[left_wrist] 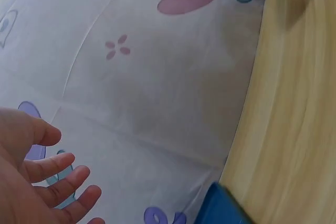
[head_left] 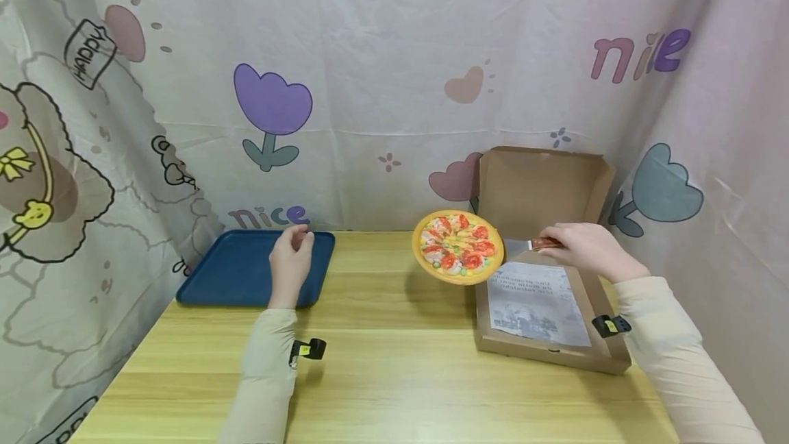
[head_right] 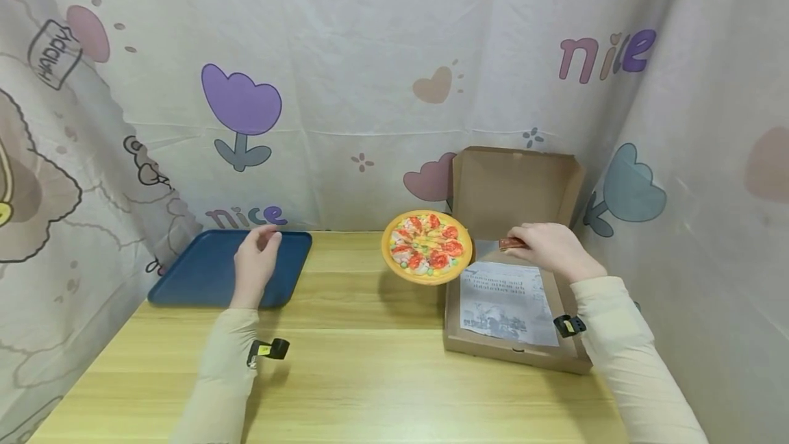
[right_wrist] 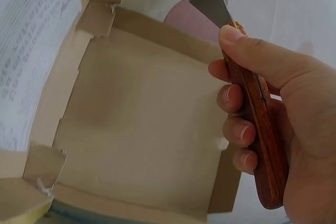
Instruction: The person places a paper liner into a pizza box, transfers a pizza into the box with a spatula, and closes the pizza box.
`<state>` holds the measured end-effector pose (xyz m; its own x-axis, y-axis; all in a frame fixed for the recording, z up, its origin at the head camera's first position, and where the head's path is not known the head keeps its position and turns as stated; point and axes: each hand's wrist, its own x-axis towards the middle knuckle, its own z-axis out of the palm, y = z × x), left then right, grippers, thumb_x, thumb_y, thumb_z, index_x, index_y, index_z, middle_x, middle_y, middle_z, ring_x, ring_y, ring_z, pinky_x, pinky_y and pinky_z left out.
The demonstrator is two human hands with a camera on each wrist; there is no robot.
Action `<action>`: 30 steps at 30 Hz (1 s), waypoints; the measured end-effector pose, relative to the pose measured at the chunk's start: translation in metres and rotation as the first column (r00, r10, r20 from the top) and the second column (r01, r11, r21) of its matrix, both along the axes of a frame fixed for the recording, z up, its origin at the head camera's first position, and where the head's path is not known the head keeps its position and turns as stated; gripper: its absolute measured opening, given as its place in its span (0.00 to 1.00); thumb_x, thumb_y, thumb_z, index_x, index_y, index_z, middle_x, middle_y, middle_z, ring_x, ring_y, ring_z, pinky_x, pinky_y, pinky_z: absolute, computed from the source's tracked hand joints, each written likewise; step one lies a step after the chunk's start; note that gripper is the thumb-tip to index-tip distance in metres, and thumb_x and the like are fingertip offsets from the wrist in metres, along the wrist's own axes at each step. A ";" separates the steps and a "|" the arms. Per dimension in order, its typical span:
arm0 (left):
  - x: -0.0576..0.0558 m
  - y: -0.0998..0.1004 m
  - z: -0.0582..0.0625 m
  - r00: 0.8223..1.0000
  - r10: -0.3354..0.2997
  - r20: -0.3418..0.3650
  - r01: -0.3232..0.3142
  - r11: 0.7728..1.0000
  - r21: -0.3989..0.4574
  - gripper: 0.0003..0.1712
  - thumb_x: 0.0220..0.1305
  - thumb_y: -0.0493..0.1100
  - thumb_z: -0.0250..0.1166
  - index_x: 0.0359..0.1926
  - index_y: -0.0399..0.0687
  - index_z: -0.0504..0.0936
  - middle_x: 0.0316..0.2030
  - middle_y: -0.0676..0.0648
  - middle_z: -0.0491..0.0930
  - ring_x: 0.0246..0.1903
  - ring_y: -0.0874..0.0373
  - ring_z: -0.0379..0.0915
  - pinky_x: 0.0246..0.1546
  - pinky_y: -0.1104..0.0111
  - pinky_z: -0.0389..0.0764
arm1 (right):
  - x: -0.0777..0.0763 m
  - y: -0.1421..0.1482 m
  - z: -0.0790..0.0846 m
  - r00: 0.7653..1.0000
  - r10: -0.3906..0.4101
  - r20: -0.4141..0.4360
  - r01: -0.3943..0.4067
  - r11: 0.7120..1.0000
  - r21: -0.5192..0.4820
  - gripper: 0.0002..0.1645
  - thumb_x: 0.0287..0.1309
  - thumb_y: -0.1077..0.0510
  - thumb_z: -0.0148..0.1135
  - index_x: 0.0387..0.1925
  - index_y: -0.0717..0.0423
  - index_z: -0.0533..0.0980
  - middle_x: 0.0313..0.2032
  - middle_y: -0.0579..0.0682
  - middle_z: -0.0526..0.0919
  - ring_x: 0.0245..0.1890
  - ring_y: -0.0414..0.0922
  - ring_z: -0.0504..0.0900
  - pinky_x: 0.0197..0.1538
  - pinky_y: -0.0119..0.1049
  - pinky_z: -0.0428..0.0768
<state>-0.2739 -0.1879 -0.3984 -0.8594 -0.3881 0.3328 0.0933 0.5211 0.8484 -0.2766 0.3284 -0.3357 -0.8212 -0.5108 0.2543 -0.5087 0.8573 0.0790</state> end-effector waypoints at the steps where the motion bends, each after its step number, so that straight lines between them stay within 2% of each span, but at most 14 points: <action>1: -0.001 0.003 0.000 1.000 -0.006 -0.003 0.006 1.000 0.000 0.20 0.70 0.46 0.58 0.57 0.42 0.78 0.49 0.37 0.81 0.52 0.44 0.75 0.56 0.51 0.72 | 0.000 0.003 0.000 1.000 -0.012 0.015 0.012 1.000 -0.002 0.11 0.54 0.48 0.70 0.35 0.48 0.82 0.27 0.40 0.83 0.23 0.36 0.75 0.27 0.37 0.76; 7: -0.005 0.022 -0.003 0.998 -0.056 -0.008 0.056 0.998 0.022 0.19 0.69 0.45 0.59 0.56 0.39 0.78 0.49 0.36 0.80 0.51 0.43 0.74 0.56 0.50 0.72 | 0.005 0.017 0.004 0.990 -0.089 0.106 0.092 0.996 -0.016 0.11 0.55 0.46 0.69 0.34 0.47 0.81 0.24 0.38 0.80 0.22 0.36 0.71 0.25 0.33 0.69; 12: -0.010 0.037 -0.006 0.996 -0.084 -0.002 0.084 0.996 0.026 0.19 0.68 0.43 0.59 0.56 0.38 0.78 0.48 0.36 0.80 0.50 0.43 0.75 0.54 0.51 0.73 | 0.008 0.026 0.005 0.978 -0.139 0.157 0.144 0.989 -0.022 0.13 0.54 0.41 0.68 0.29 0.43 0.78 0.19 0.37 0.74 0.20 0.37 0.68 0.24 0.33 0.64; 19: -0.018 0.058 -0.012 0.991 -0.133 0.010 0.132 0.990 0.056 0.19 0.68 0.44 0.59 0.56 0.39 0.78 0.49 0.36 0.81 0.50 0.43 0.76 0.54 0.52 0.75 | 0.011 0.043 0.006 0.976 -0.175 0.130 0.177 0.984 -0.007 0.13 0.54 0.39 0.68 0.29 0.41 0.79 0.19 0.35 0.75 0.21 0.36 0.69 0.24 0.33 0.64; 24: -0.021 0.076 -0.015 0.984 -0.176 0.001 0.175 0.981 0.089 0.18 0.68 0.43 0.59 0.56 0.40 0.78 0.49 0.37 0.82 0.51 0.43 0.77 0.54 0.52 0.77 | 0.014 0.058 0.005 0.968 -0.210 0.133 0.212 0.977 -0.002 0.15 0.53 0.38 0.67 0.30 0.42 0.79 0.19 0.37 0.74 0.20 0.37 0.68 0.23 0.33 0.63; 30: -0.027 0.095 -0.025 0.964 -0.267 0.002 0.263 0.949 0.173 0.18 0.68 0.41 0.60 0.55 0.39 0.79 0.48 0.36 0.82 0.50 0.43 0.78 0.53 0.53 0.78 | 0.021 0.072 0.005 0.961 -0.230 0.152 0.234 0.972 -0.009 0.16 0.52 0.37 0.68 0.27 0.42 0.79 0.21 0.36 0.77 0.21 0.37 0.69 0.24 0.33 0.65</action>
